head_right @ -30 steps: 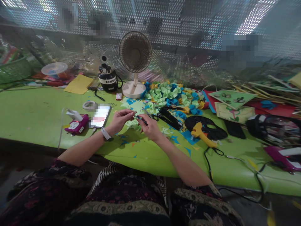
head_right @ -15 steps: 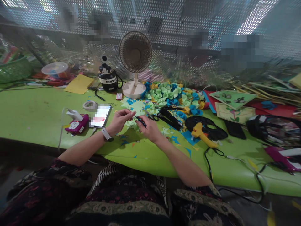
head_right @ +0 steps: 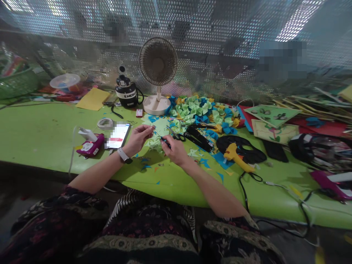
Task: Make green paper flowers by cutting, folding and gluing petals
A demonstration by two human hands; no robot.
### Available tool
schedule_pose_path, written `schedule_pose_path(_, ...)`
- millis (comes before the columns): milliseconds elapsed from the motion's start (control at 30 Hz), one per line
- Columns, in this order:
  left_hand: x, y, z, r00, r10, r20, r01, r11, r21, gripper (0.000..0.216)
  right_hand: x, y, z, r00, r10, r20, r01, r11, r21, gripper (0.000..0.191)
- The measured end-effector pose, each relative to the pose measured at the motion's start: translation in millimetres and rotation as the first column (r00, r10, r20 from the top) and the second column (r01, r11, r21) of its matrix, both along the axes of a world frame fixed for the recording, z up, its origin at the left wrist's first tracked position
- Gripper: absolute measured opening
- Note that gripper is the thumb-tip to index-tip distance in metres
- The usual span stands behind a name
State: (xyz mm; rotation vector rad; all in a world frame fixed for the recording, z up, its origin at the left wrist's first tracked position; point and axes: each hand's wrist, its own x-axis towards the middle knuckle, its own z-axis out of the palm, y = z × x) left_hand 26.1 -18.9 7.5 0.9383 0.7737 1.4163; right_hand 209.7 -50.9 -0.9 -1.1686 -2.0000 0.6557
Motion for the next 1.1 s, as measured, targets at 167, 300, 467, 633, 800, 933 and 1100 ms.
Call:
schedule_pose_path(167,0,0,0.1,1.0,-0.014,-0.001,0.014,1.0,-0.008,0.035,0,0,0.0,0.999,0.034,-0.007,-0.035,0.999,-0.03,0.028)
schedule_pose_path(300,0,1,-1.1,1.0,-0.022,0.001,0.022,1.0,-0.011,0.034,0,-1,2.0,0.999,0.049,-0.02,-0.05,0.997,-0.061,0.028)
schedule_pose_path(467,-1,2,-2.4,0.999,-0.032,0.022,0.032,0.999,-0.029,0.033,-2,-3,6.4,0.986,0.116,-0.12,-0.141,0.964,-0.224,0.035)
schedule_pose_path(633,-1,2,-1.3,0.998,-0.029,0.058,0.033,0.998,-0.053,0.037,-4,-3,11.7,0.95,0.147,-0.277,-0.258,0.866,-0.427,0.039)
schedule_pose_path(800,-1,1,0.1,0.996,-0.033,0.085,0.039,0.997,-0.069,0.038,-2,-2,15.8,0.933,0.135,-0.332,-0.299,0.806,-0.512,0.038)
schedule_pose_path(933,0,1,0.3,0.997,-0.032,0.073,0.036,0.998,-0.055,0.035,-1,-1,13.8,0.945,0.12,-0.304,-0.255,0.853,-0.455,0.037)
schedule_pose_path(1100,0,1,-0.1,0.996,-0.027,0.08,0.032,0.998,-0.055,0.037,-2,-1,8.5,0.951,0.051,-0.304,-0.18,0.893,-0.412,0.037)
